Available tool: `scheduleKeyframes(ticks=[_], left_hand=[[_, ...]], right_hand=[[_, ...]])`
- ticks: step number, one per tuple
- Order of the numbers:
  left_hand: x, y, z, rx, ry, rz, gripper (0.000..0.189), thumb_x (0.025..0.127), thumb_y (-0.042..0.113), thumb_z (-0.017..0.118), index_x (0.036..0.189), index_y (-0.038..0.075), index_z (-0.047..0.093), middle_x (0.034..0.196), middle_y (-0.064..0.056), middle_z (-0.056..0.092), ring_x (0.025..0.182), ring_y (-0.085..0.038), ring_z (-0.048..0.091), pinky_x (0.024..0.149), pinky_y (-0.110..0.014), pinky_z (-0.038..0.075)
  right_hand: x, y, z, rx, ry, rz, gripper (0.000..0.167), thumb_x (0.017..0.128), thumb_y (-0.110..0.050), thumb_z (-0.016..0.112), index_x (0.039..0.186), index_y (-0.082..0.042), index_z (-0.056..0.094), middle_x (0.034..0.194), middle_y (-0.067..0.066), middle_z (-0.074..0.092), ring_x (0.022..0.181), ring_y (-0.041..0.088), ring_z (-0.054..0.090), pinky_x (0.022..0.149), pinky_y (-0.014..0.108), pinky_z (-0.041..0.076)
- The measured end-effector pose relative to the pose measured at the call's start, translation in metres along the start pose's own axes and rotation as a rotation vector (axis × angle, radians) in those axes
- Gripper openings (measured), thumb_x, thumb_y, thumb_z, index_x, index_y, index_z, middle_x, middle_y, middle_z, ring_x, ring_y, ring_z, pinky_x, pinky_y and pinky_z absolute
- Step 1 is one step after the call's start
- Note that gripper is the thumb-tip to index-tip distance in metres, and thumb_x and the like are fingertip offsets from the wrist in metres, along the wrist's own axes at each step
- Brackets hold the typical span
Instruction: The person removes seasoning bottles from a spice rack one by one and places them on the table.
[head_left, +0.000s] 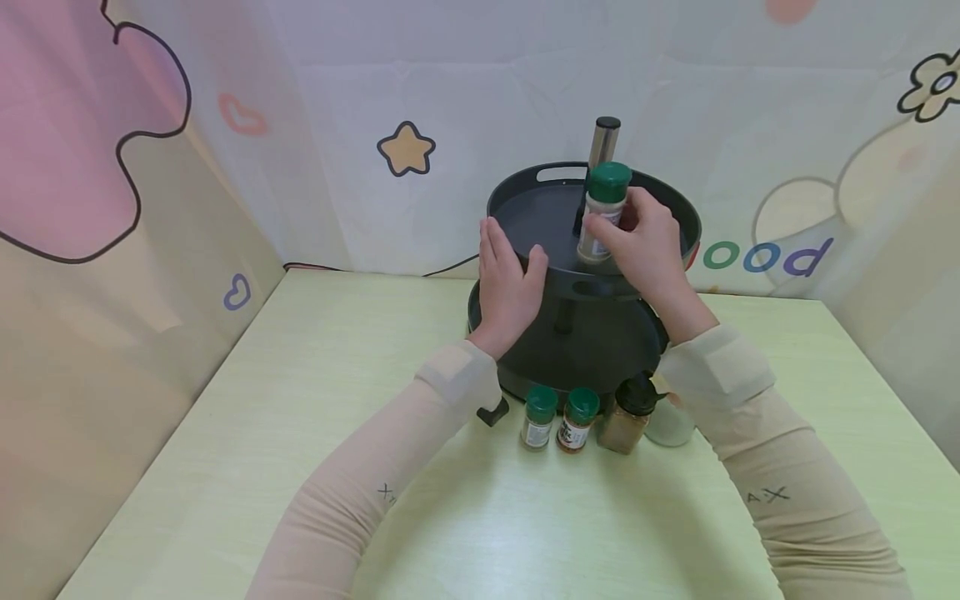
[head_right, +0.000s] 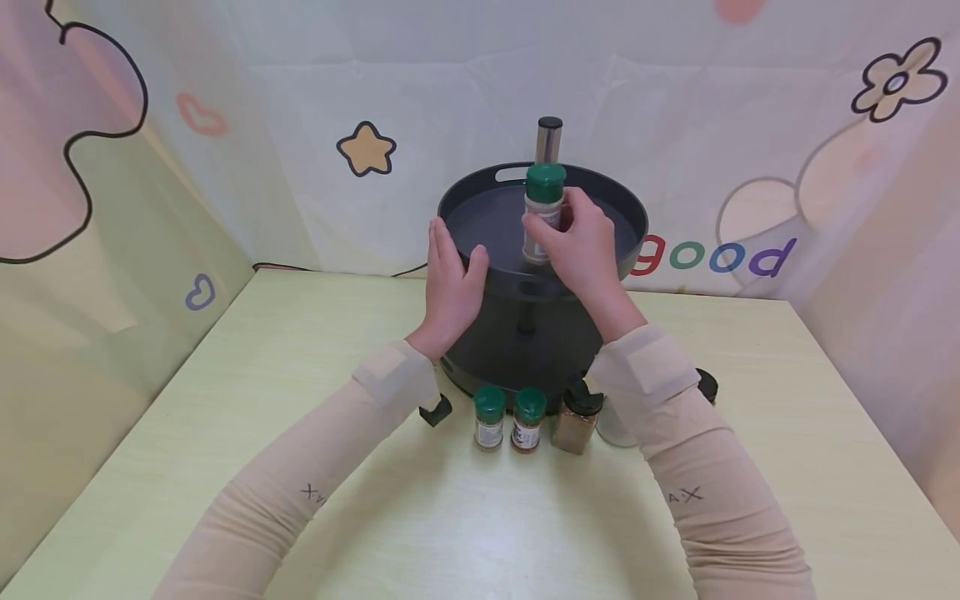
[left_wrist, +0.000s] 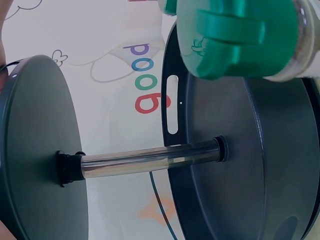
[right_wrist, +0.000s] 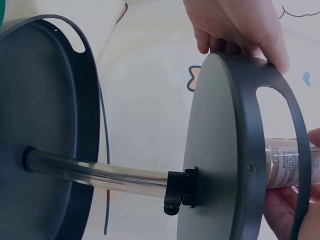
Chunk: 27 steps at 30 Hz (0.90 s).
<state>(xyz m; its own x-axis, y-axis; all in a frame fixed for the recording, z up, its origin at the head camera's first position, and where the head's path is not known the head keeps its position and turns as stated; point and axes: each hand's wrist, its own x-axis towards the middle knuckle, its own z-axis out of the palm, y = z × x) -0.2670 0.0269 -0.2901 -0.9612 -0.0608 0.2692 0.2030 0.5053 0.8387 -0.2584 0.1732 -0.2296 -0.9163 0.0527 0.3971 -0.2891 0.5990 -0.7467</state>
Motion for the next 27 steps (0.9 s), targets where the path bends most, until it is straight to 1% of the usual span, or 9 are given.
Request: scheduleKeyframes(ticks=[3, 12, 15, 21, 27], left_hand=[[-0.0005, -0.0003, 0.0000, -0.001, -0.001, -0.002, 0.071, 0.090, 0.040, 0.034, 0.143, 0.010, -0.003, 0.150, -0.001, -0.006, 0.138, -0.018, 0.000, 0.110, -0.036, 0.012], [-0.0008, -0.0011, 0.0002, -0.003, 0.001, -0.005, 0.071, 0.090, 0.041, 0.034, 0.143, 0.011, -0.003, 0.150, -0.002, -0.006, 0.138, -0.018, 0.001, 0.110, -0.036, 0.011], [-0.0001, -0.0011, 0.0000, -0.006, 0.002, -0.003, 0.071, 0.090, 0.040, 0.034, 0.143, 0.011, -0.003, 0.150, -0.002, -0.005, 0.138, -0.018, 0.001, 0.111, -0.036, 0.011], [0.0002, -0.0012, 0.0000, -0.018, 0.008, 0.006, 0.071, 0.090, 0.040, 0.034, 0.143, 0.010, -0.002, 0.150, -0.004, -0.004, 0.138, -0.018, 0.001, 0.111, -0.037, 0.011], [-0.0001, -0.0015, 0.0003, -0.021, 0.007, 0.004, 0.071, 0.090, 0.040, 0.035, 0.143, 0.010, -0.003, 0.150, -0.002, -0.005, 0.138, -0.017, 0.001, 0.111, -0.036, 0.011]], right_hand=[[0.0003, 0.0010, -0.0001, 0.022, 0.012, 0.003, 0.046, 0.083, -0.033, 0.055, 0.119, -0.005, 0.048, 0.112, 0.015, 0.057, 0.095, 0.022, 0.052, 0.087, 0.042, 0.044], [-0.0004, 0.0021, -0.0006, 0.101, 0.076, 0.004, 0.043, 0.082, -0.034, 0.057, 0.116, -0.010, 0.052, 0.108, 0.011, 0.058, 0.089, 0.014, 0.050, 0.086, 0.039, 0.042], [-0.0009, 0.0016, -0.0015, 0.122, 0.105, -0.002, 0.042, 0.081, -0.033, 0.057, 0.116, -0.010, 0.052, 0.108, 0.010, 0.058, 0.089, 0.012, 0.051, 0.086, 0.039, 0.043], [-0.0043, -0.0004, -0.0047, 0.166, 0.152, 0.012, 0.043, 0.081, -0.033, 0.057, 0.119, -0.014, 0.051, 0.111, 0.007, 0.056, 0.091, 0.011, 0.049, 0.089, 0.038, 0.041], [-0.0075, 0.0017, -0.0063, 0.225, 0.168, -0.023, 0.040, 0.081, -0.029, 0.057, 0.117, -0.013, 0.052, 0.111, 0.005, 0.056, 0.089, 0.010, 0.049, 0.088, 0.034, 0.043]])
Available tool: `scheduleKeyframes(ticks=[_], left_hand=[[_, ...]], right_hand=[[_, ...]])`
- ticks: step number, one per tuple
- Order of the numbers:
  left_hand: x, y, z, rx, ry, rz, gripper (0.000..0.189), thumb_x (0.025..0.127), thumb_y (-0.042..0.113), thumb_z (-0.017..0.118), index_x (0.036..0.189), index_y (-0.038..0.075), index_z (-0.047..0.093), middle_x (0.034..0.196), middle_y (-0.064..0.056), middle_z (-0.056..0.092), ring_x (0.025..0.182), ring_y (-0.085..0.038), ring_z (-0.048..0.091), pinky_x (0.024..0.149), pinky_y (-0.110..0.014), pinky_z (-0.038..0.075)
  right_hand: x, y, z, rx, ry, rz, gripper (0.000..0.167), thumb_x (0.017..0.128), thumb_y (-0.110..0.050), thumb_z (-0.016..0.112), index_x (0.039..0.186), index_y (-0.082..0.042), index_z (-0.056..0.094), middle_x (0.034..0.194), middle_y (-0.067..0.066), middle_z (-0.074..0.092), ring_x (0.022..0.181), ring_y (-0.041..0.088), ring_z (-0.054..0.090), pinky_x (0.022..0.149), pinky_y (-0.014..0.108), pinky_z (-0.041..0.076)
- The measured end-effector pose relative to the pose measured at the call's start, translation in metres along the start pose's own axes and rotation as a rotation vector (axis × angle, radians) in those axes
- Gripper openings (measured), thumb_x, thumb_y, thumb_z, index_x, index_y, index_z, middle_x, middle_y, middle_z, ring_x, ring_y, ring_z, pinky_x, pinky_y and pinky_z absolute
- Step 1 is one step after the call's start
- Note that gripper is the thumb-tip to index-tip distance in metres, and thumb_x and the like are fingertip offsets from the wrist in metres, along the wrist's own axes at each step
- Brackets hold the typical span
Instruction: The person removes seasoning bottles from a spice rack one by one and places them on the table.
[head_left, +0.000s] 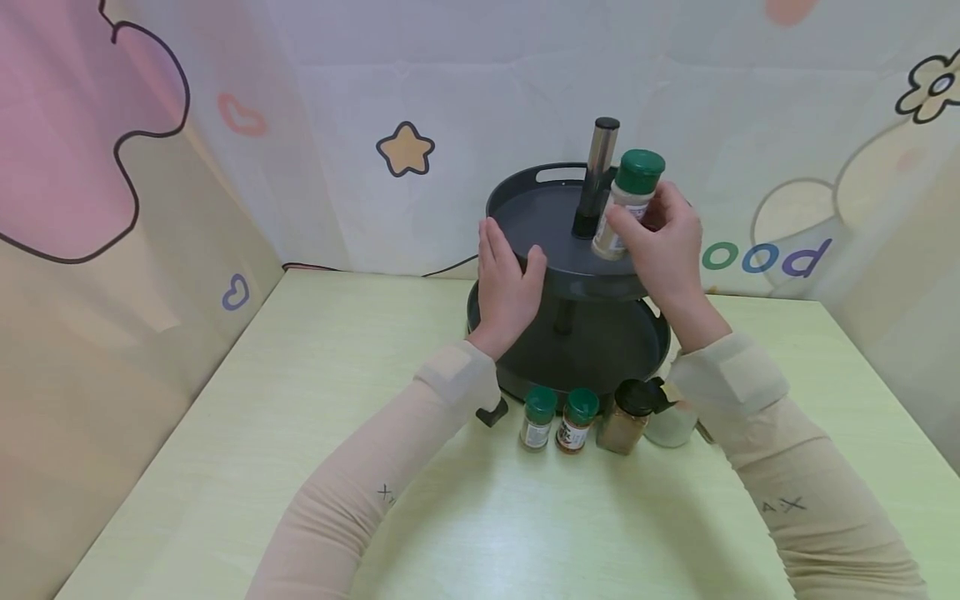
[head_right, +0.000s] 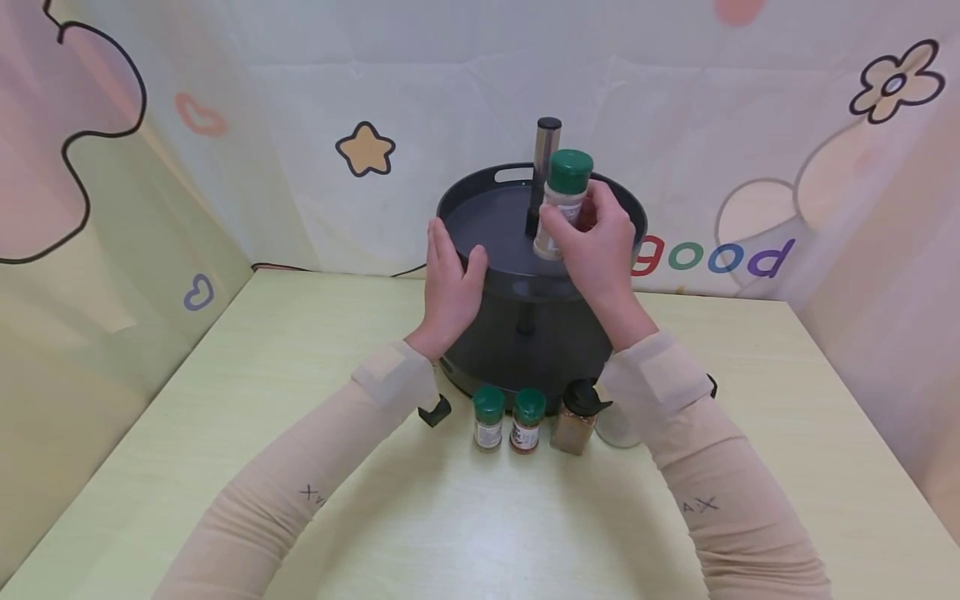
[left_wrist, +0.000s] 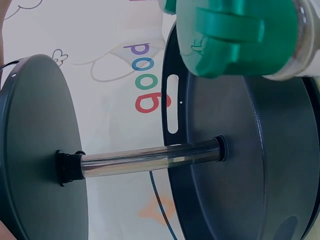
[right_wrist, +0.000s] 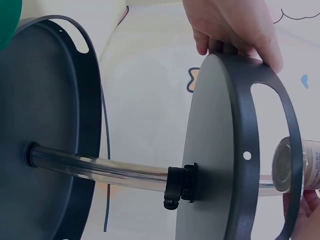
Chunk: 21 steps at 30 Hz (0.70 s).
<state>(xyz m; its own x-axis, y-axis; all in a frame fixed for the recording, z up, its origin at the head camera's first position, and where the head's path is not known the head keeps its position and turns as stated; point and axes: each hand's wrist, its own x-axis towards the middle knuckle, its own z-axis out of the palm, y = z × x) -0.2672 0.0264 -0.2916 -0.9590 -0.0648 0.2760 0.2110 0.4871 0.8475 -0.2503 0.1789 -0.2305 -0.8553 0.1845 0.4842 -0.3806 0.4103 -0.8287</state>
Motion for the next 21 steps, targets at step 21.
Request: scheduleKeyframes(ticks=[21], left_hand=[[-0.001, 0.000, 0.000, -0.004, 0.002, 0.007, 0.071, 0.090, 0.039, 0.034, 0.143, 0.010, -0.003, 0.150, -0.002, -0.005, 0.138, -0.017, 0.001, 0.111, -0.036, 0.011]], right_hand=[[-0.026, 0.003, -0.028, 0.046, 0.042, -0.076, 0.030, 0.082, -0.018, 0.057, 0.111, -0.011, 0.053, 0.101, -0.004, 0.059, 0.086, 0.007, 0.055, 0.079, 0.022, 0.045]])
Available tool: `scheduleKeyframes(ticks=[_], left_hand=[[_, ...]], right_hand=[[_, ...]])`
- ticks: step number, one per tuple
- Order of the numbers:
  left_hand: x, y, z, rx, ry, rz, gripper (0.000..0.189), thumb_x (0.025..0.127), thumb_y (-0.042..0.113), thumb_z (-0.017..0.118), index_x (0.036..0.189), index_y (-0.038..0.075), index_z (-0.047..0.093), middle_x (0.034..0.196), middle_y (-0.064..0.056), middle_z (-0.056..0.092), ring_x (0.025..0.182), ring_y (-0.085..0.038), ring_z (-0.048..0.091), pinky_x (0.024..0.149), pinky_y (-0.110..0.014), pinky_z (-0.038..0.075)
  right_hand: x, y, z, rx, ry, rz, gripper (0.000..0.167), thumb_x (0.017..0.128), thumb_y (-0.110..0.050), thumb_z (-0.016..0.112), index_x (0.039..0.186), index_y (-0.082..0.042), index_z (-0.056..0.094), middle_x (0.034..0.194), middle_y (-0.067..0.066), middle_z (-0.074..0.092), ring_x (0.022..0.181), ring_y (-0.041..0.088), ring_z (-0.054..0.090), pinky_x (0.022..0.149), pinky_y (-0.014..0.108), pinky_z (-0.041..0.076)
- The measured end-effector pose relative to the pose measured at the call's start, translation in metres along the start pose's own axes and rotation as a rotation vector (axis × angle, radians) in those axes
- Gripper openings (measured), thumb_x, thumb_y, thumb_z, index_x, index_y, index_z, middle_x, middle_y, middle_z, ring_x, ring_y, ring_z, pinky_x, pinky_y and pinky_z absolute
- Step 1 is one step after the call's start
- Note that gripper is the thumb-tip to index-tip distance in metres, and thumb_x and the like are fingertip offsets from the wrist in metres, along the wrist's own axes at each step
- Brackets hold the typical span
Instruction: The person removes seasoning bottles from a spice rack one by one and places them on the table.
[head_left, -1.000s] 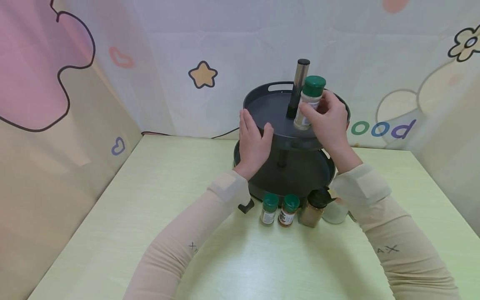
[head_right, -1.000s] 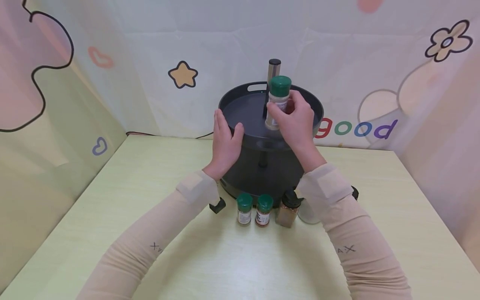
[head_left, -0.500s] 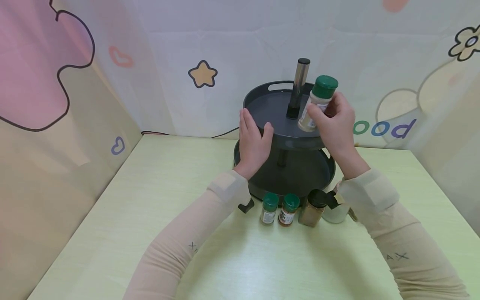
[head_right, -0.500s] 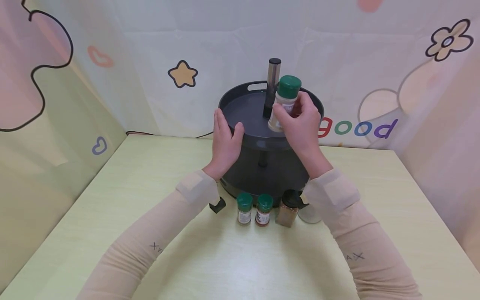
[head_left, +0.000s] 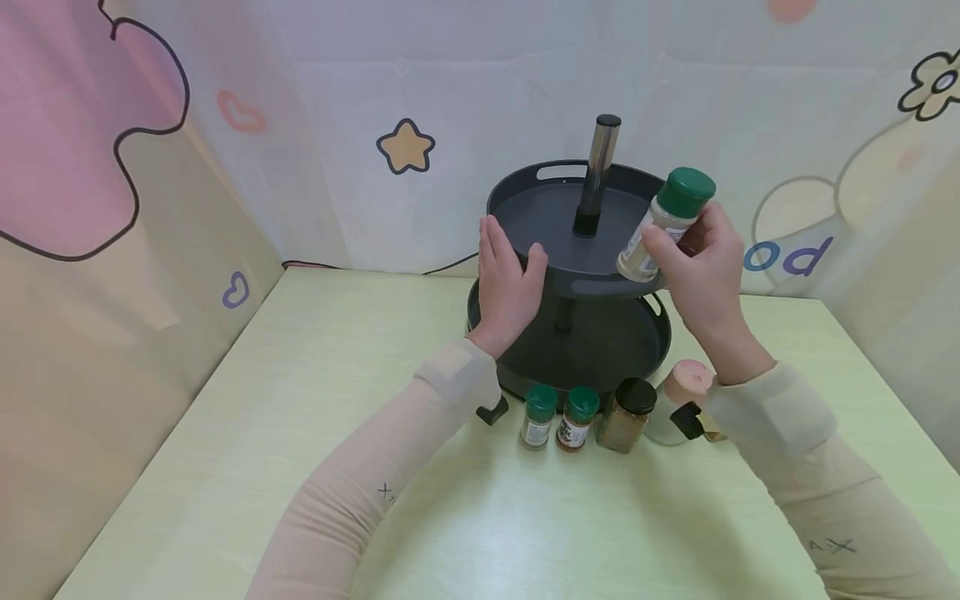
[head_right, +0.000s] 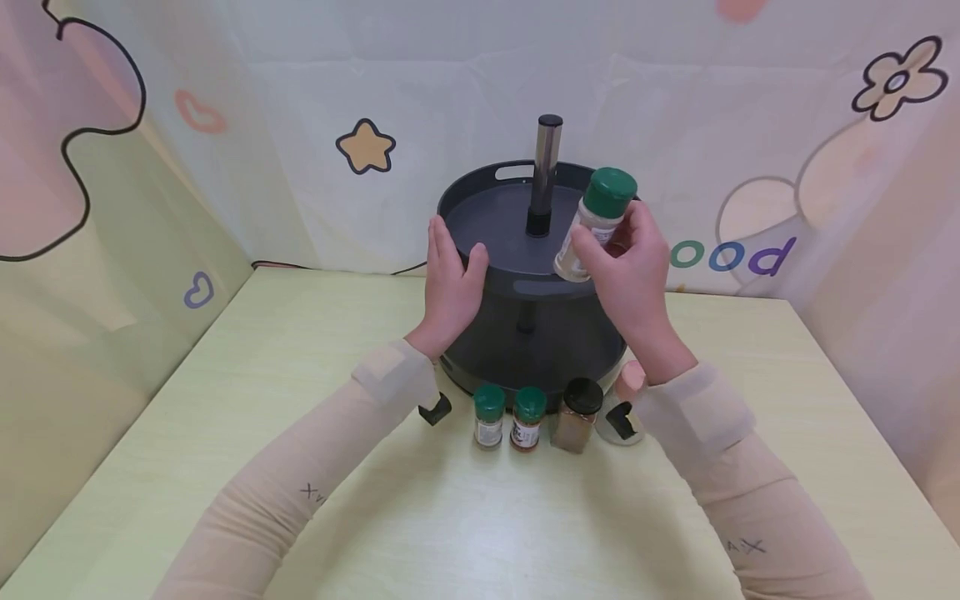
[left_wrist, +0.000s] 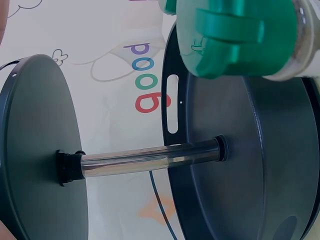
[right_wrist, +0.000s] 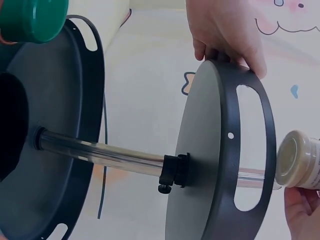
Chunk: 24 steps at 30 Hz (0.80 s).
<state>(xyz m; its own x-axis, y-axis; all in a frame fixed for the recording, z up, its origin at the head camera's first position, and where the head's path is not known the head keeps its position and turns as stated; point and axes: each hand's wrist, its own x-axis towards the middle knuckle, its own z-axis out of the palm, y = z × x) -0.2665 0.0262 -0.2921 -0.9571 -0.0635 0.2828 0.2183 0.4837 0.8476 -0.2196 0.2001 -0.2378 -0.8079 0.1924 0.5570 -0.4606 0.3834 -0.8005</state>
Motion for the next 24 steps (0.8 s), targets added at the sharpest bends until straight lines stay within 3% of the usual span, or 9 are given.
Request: scheduleKeyframes(ticks=[10, 24], left_hand=[[0.001, 0.001, -0.001, 0.004, 0.001, -0.004, 0.071, 0.090, 0.039, 0.035, 0.143, 0.010, -0.002, 0.150, -0.003, -0.004, 0.138, -0.018, 0.001, 0.111, -0.036, 0.012], [0.000, 0.002, -0.001, 0.001, -0.004, -0.009, 0.071, 0.090, 0.039, 0.035, 0.143, 0.010, -0.002, 0.150, -0.002, -0.005, 0.138, -0.018, 0.001, 0.111, -0.036, 0.012]], right_hand=[[-0.010, 0.000, -0.017, -0.063, 0.000, 0.006, 0.030, 0.081, -0.015, 0.058, 0.110, -0.012, 0.053, 0.096, -0.014, 0.056, 0.085, 0.003, 0.056, 0.074, 0.015, 0.045], [-0.021, 0.016, -0.034, -0.105, -0.025, 0.029, 0.028, 0.082, -0.014, 0.057, 0.110, -0.017, 0.053, 0.094, -0.015, 0.055, 0.082, 0.003, 0.055, 0.071, 0.013, 0.045]])
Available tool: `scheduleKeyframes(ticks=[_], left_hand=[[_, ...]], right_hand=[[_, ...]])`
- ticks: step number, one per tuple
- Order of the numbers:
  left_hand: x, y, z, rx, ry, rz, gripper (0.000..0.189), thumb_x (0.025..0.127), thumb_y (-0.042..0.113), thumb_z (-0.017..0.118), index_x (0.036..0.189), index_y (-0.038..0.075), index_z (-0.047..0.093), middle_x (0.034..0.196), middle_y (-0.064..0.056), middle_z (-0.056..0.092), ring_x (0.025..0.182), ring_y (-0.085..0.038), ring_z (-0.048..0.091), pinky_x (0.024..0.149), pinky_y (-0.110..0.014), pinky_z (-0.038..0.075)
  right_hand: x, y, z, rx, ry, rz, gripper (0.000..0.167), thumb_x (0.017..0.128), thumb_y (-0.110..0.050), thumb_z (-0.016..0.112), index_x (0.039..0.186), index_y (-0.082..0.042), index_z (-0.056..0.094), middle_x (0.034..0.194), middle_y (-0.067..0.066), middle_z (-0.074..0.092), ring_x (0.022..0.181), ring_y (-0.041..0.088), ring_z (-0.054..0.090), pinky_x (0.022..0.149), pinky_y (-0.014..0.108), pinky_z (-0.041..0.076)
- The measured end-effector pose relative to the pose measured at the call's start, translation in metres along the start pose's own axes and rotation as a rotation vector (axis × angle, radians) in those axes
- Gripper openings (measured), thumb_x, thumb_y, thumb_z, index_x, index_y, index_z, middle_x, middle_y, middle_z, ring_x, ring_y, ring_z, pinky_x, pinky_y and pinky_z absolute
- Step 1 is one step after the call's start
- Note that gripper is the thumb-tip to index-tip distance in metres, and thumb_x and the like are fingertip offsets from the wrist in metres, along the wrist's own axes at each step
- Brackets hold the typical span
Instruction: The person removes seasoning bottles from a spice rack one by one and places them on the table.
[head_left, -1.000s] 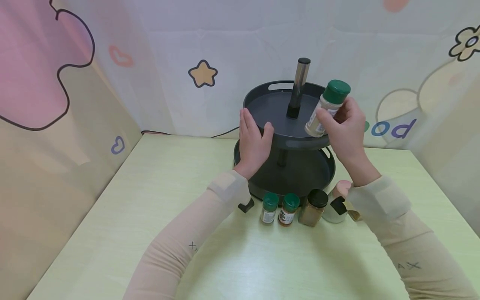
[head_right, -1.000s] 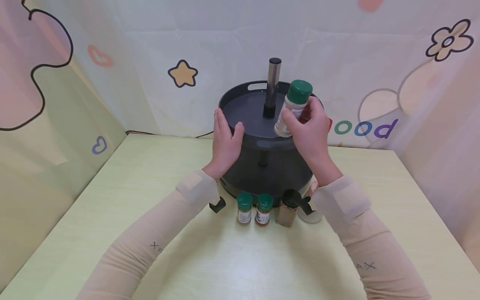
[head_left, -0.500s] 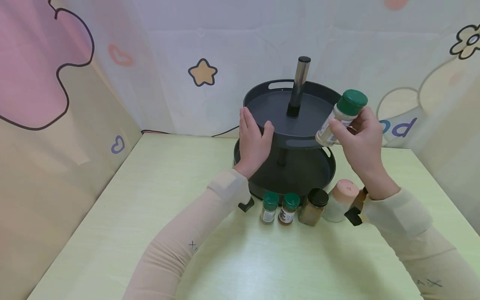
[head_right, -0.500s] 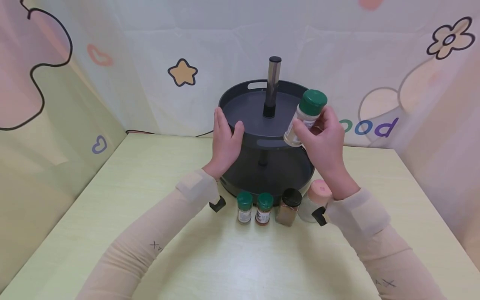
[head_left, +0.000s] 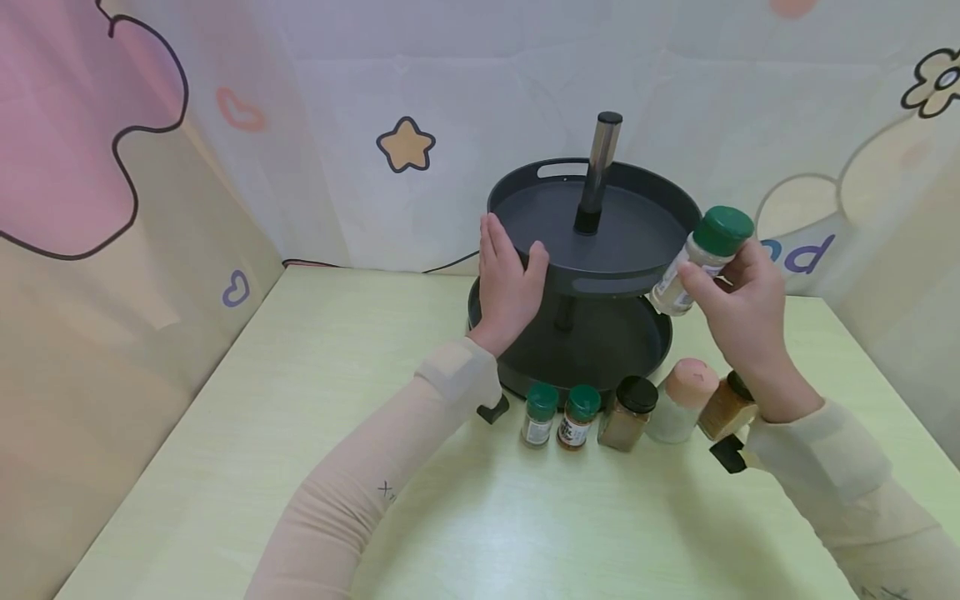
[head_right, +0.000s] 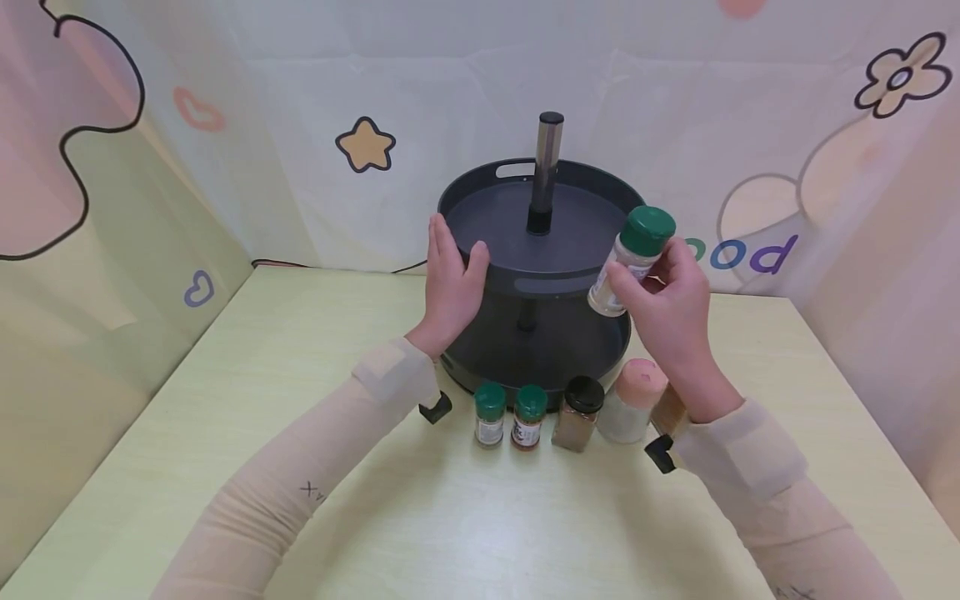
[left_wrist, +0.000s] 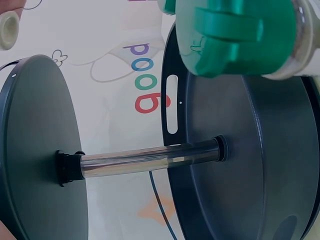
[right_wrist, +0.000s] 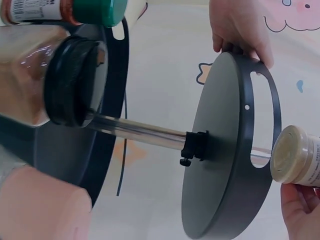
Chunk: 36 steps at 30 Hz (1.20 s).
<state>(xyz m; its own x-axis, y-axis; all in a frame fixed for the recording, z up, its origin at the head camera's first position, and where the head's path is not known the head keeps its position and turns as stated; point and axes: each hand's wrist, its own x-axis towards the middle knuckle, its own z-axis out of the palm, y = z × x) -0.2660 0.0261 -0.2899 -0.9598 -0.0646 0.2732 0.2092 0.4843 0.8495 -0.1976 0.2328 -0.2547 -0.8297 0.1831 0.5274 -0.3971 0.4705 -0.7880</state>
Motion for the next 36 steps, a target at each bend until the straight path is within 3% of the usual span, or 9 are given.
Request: scheduleKeyframes(ticks=[13, 36], left_hand=[[0.001, 0.000, 0.001, 0.005, 0.004, 0.008, 0.071, 0.090, 0.039, 0.035, 0.143, 0.009, -0.002, 0.150, -0.003, -0.004, 0.138, -0.018, 0.002, 0.111, -0.037, 0.012], [0.000, 0.000, 0.000, 0.019, 0.008, 0.008, 0.070, 0.090, 0.039, 0.034, 0.143, 0.009, -0.001, 0.150, -0.003, -0.003, 0.138, -0.018, 0.002, 0.111, -0.037, 0.012]], right_hand=[[-0.007, 0.022, -0.012, -0.045, 0.011, 0.033, 0.024, 0.081, -0.011, 0.058, 0.103, -0.020, 0.055, 0.088, -0.019, 0.055, 0.074, -0.001, 0.053, 0.065, 0.009, 0.044], [-0.022, 0.067, -0.037, -0.176, 0.008, 0.202, 0.019, 0.082, -0.022, 0.057, 0.100, -0.026, 0.051, 0.084, -0.023, 0.050, 0.075, -0.004, 0.048, 0.066, 0.008, 0.039]])
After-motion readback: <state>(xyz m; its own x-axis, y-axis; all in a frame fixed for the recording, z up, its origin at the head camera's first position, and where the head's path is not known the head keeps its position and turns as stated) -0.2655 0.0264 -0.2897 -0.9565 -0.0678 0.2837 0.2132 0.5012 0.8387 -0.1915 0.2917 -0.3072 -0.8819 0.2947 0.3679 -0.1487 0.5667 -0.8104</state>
